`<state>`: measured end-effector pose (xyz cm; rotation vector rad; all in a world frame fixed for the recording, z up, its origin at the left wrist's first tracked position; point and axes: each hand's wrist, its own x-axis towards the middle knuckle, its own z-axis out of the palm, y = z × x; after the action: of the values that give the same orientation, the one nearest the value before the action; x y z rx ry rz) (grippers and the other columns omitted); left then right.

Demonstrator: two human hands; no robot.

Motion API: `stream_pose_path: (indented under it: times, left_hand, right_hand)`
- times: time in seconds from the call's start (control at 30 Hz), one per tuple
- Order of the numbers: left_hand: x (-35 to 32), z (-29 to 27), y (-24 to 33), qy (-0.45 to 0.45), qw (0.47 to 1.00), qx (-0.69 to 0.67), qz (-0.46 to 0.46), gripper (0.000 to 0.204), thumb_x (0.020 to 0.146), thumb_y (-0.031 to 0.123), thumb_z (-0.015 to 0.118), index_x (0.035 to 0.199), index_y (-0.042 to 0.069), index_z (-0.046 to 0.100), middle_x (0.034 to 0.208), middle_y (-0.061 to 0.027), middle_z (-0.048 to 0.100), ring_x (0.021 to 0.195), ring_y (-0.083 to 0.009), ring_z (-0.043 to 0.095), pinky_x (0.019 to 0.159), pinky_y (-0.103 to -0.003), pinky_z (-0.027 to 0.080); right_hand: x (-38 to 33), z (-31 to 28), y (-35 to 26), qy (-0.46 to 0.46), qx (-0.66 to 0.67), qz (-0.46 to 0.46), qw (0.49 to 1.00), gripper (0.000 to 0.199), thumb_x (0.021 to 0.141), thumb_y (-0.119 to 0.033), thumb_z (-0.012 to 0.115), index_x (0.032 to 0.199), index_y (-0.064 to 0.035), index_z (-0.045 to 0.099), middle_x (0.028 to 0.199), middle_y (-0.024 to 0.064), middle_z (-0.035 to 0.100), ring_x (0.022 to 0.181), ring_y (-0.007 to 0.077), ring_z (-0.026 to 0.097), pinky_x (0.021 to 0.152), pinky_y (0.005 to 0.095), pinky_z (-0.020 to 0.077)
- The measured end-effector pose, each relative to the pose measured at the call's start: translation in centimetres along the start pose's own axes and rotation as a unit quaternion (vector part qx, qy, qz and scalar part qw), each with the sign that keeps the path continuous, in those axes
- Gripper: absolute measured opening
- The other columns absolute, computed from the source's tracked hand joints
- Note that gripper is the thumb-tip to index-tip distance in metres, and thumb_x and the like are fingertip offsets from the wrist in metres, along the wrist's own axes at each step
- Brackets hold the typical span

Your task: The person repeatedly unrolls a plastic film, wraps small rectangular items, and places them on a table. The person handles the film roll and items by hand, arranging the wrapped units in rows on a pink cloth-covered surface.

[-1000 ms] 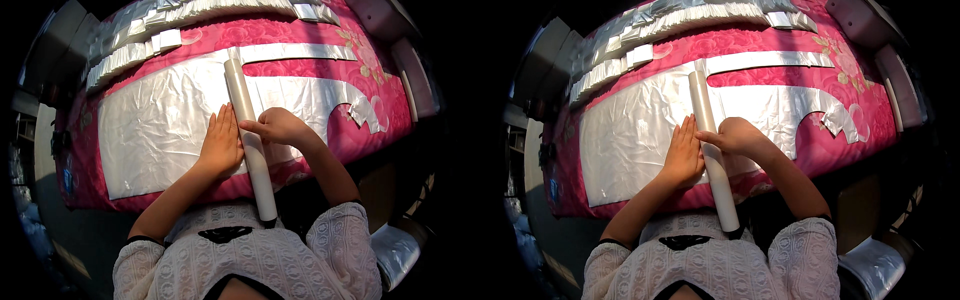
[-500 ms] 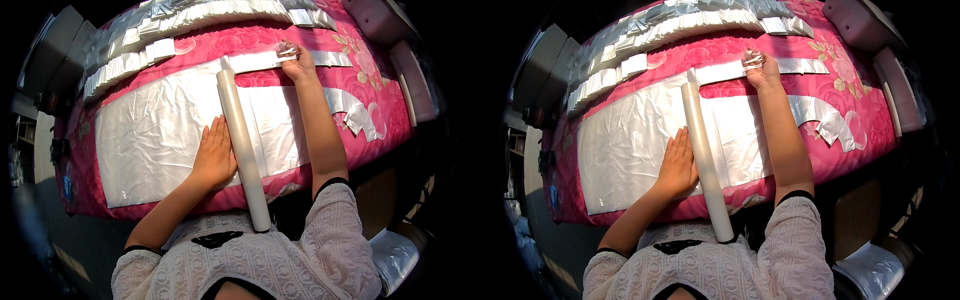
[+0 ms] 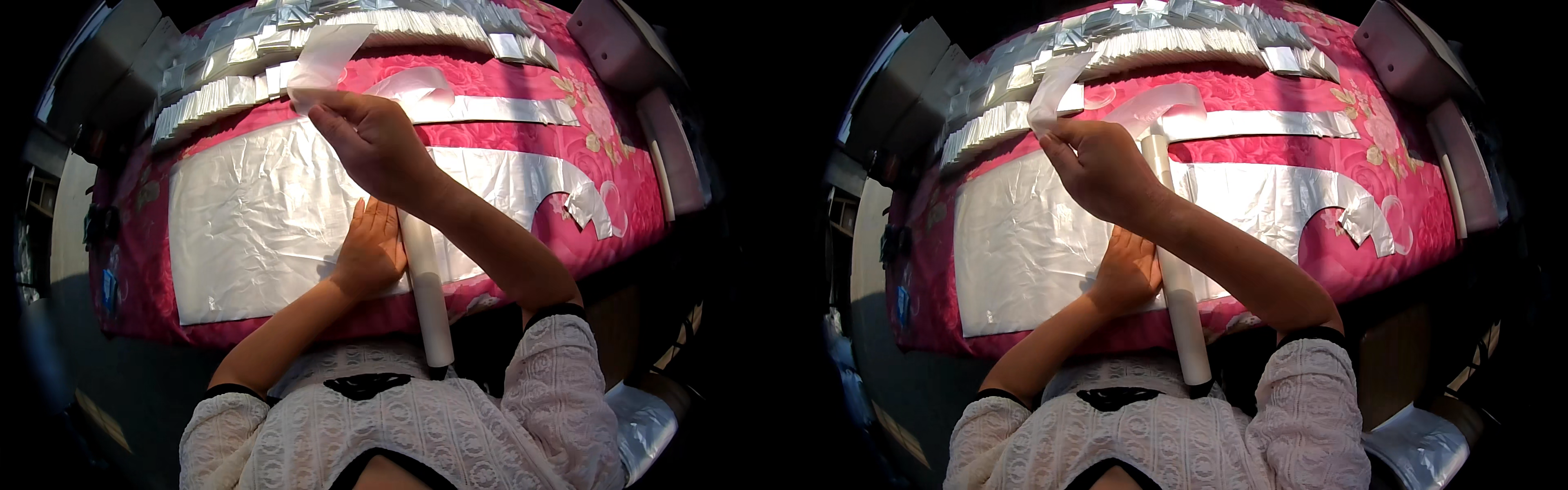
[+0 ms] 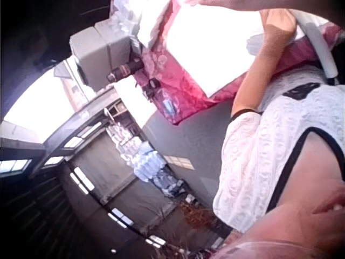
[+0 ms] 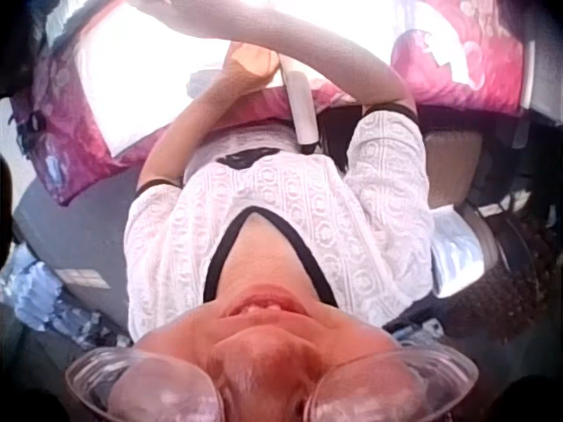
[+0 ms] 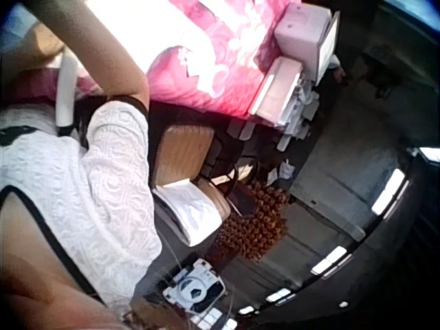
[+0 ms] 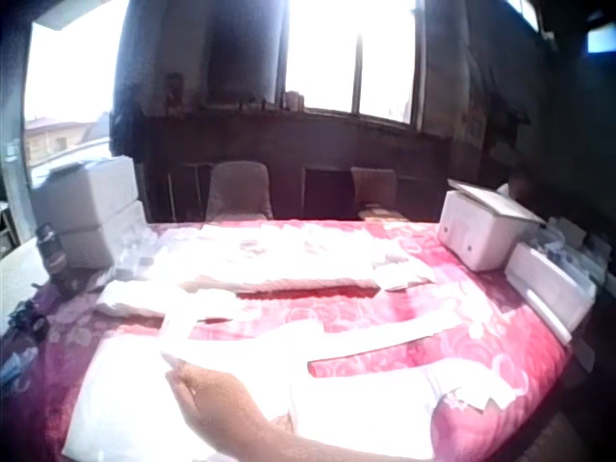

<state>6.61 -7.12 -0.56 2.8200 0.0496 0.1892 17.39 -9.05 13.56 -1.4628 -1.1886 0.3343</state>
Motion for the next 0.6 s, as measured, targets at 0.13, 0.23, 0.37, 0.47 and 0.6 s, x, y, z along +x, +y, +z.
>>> stream_pose_path:
  times: [0.13,0.23,0.37,0.47,0.6]
  left_hand:
    - [0.3,3.0,-0.9,0.099,0.992,0.078,0.026,0.069,0.08,0.026,0.045,0.132,-0.016,0.024,0.142,-0.0294,0.02,0.135,-0.0377,0.015,0.109,-0.049,0.011]
    - [0.8,2.8,-0.1,0.047,0.998,0.032,0.014,0.073,0.076,0.025,0.045,0.133,-0.016,0.022,0.142,-0.0292,0.019,0.136,-0.036,0.014,0.11,-0.047,0.009]
    - [0.5,2.0,0.4,0.059,0.998,-0.003,0.005,0.076,0.075,0.025,0.044,0.133,-0.016,0.018,0.141,-0.0304,0.018,0.135,-0.0379,0.014,0.111,-0.046,0.009]
    - [-0.1,1.0,0.3,0.071,0.997,0.004,-0.026,0.077,0.075,0.025,0.044,0.133,-0.017,0.015,0.141,-0.0313,0.016,0.135,-0.0383,0.013,0.111,-0.045,0.008]
    - [-0.6,-1.2,0.9,0.084,0.891,-0.444,-0.042,0.068,0.084,0.027,0.041,0.137,-0.008,0.018,0.143,-0.0278,0.014,0.136,-0.0371,0.011,0.11,-0.047,0.011]
  right_hand:
    - [-1.2,16.1,1.8,-0.171,0.04,0.031,0.984,0.023,0.088,-0.018,0.045,0.087,0.0007,0.058,0.08,0.0209,0.061,0.081,0.0366,0.058,0.074,0.0424,0.0447]
    - [-1.0,23.2,2.6,-0.273,0.018,0.098,0.957,0.024,0.088,-0.018,0.044,0.095,0.0005,0.057,0.089,0.0217,0.061,0.091,0.0379,0.056,0.082,0.0453,0.0428]
    - [-1.7,22.0,-2.1,-0.349,0.043,0.07,0.933,0.035,0.085,-0.022,0.051,0.112,0.0007,0.054,0.111,0.0214,0.056,0.103,0.0378,0.052,0.09,0.044,0.041]
    - [-3.6,16.9,-2.5,-0.311,0.021,-0.105,0.944,0.045,0.084,-0.025,0.055,0.122,-0.0007,0.049,0.122,0.02,0.051,0.115,0.0357,0.047,0.095,0.0422,0.0393]
    - [-7.5,2.8,2.4,-0.128,-0.161,-0.137,0.969,0.036,0.079,-0.01,0.061,0.113,-0.0028,0.056,0.118,0.0132,0.056,0.114,0.0313,0.05,0.094,0.0405,0.0408]
